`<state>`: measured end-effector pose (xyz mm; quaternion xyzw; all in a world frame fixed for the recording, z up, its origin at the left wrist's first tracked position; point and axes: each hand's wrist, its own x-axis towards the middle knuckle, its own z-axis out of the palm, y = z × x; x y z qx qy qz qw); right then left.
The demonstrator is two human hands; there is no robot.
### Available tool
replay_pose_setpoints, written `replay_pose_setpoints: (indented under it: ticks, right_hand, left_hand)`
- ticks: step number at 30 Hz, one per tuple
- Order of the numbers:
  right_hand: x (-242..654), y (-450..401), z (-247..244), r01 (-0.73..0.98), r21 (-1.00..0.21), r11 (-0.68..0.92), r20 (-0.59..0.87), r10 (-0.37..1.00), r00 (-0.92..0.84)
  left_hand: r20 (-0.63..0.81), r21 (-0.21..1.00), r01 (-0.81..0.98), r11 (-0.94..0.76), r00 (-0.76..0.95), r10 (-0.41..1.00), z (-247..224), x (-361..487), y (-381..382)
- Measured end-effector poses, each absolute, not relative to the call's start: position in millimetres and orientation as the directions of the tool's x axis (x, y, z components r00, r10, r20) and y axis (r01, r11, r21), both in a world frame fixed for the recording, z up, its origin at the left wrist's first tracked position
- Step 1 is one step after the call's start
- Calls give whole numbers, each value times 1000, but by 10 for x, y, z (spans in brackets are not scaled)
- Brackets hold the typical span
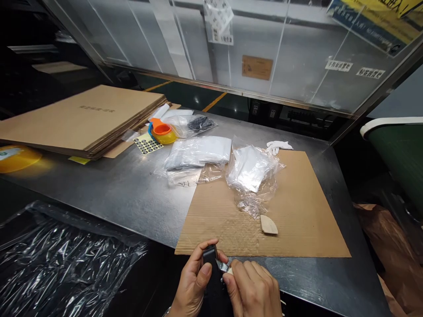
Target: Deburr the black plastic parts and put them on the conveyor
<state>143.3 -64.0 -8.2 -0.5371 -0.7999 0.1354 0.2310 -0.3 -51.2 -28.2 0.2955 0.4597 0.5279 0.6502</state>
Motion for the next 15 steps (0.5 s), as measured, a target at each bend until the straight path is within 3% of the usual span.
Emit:
replay_pose_setpoints:
  ticks: [9, 15]
  right_hand:
    - [1447, -647, -82, 808, -434, 398, 228, 916, -329]
    - [1461, -613, -248, 852, -415, 319, 214, 945, -249]
  left_hand:
    - [-282, 874, -417, 248, -21, 959, -256, 16, -516]
    - [-278, 833, -476, 283, 82, 957, -367, -10, -537]
